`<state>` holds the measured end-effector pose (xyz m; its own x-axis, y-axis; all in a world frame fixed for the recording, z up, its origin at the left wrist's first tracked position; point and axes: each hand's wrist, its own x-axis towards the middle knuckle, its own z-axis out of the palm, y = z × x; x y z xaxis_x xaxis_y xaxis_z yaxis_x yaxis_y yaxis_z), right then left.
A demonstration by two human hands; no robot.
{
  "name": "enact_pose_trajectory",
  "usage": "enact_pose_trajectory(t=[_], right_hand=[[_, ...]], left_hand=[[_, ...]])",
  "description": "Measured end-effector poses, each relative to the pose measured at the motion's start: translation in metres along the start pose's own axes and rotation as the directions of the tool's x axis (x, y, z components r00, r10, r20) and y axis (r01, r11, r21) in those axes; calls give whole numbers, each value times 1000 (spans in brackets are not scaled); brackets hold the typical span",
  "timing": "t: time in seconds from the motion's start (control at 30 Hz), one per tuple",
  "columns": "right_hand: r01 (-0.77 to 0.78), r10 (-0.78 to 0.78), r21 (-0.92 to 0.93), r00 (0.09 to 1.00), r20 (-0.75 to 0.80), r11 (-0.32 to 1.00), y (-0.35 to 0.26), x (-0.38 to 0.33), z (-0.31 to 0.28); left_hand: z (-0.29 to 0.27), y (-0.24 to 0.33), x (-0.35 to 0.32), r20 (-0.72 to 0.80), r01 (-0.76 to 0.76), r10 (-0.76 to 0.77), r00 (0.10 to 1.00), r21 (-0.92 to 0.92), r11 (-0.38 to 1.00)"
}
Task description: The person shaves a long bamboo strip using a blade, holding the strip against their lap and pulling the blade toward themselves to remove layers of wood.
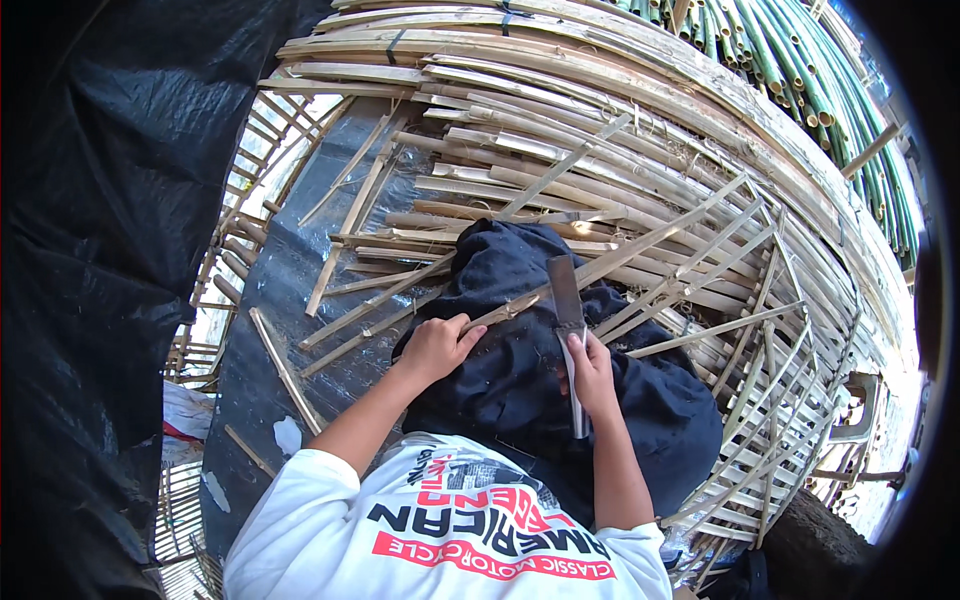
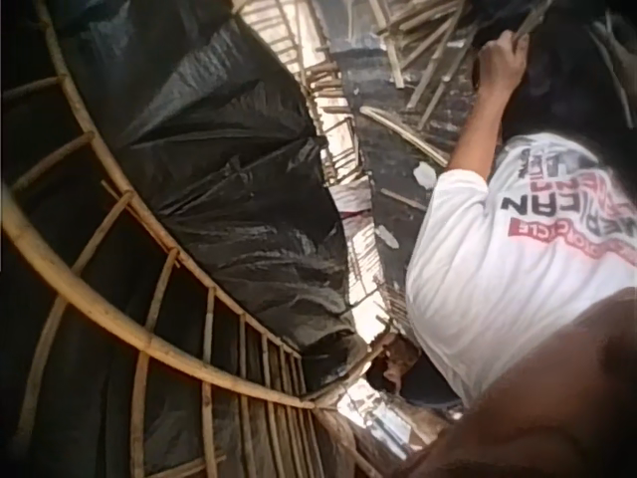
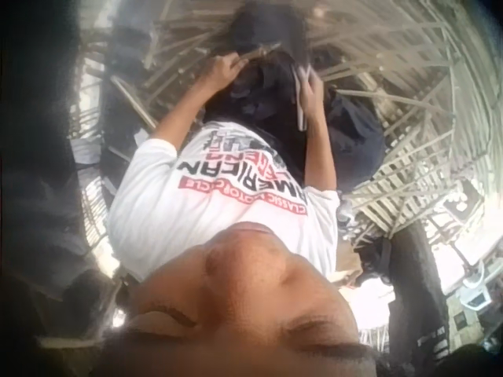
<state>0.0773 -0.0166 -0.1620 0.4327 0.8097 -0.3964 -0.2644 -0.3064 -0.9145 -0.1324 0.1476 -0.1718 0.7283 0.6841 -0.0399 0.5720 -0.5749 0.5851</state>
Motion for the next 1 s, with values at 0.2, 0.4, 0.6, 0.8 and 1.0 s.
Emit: enact_pose_trajectory(t=[0.2,0.4,0.6,0.8,1.0], right_hand=[[-85,114,-230,987,115,970,4,1,14],[5,-7,-148,1000,-17,989,9,0,19],[57,-59,-24,991,-121,998,14,-6,24],[-31,17,-175,997,-80,984,21,-26,35],[-53,63,78,989,-131,996,25,-37,45]], left_hand=[[-3,1,6,30,28,-28,999,-3,1000],[-3,3,9,35,-32,32,999,2,999],[-6,1,8,65,-43,47,997,-58,997],[-7,-6,6,100,-68,73,992,-47,997],[-8,-3,8,99,-6,18,995,-122,993]])
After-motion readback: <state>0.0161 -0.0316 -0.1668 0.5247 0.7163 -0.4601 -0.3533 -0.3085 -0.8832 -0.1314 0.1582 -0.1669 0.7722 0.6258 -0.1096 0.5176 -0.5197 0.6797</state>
